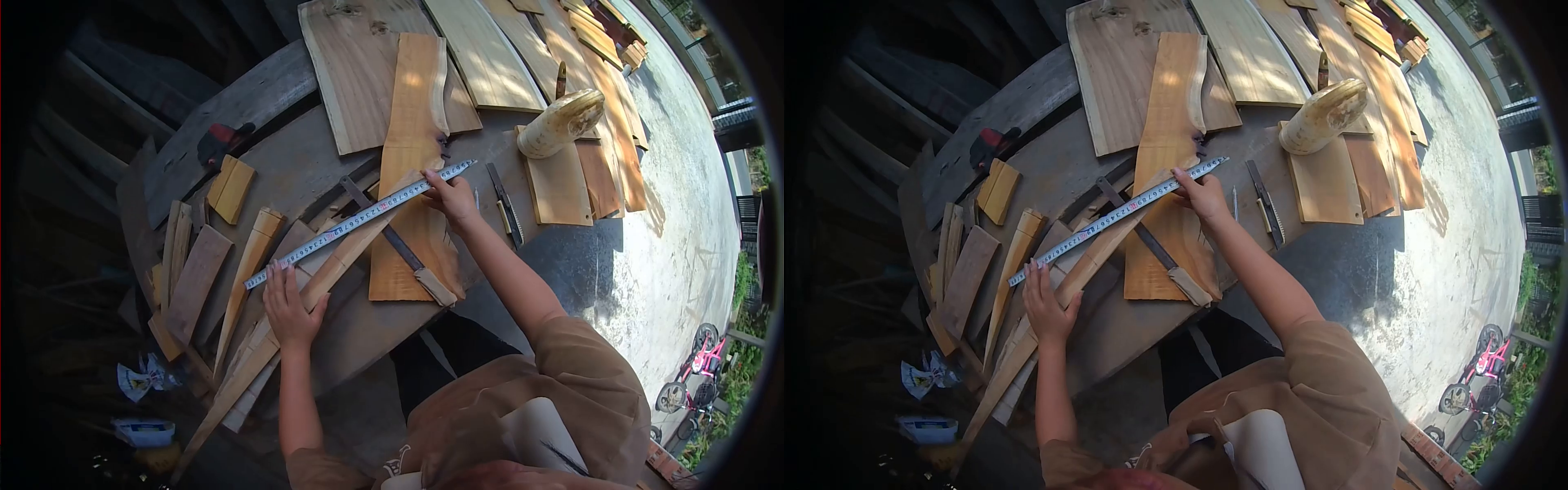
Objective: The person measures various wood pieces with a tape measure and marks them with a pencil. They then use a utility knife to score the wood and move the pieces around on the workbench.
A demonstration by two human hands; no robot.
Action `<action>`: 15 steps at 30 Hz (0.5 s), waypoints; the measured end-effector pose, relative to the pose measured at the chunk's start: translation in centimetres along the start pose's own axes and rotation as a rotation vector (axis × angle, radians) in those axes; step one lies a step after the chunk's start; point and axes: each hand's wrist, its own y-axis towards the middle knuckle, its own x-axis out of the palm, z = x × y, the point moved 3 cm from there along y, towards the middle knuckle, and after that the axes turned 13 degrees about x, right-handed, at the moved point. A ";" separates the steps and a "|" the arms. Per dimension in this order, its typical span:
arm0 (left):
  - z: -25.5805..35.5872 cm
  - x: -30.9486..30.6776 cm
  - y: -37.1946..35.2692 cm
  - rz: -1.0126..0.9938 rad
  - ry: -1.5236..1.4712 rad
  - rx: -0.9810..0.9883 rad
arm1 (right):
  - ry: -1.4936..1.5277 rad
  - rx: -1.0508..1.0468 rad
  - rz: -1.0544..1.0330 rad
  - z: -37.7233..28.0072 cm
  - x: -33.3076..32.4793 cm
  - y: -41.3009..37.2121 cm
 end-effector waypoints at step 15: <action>-0.1 0.8 -0.7 -0.020 0.197 -0.057 | -0.130 0.229 -0.192 -1.8 0.7 1.5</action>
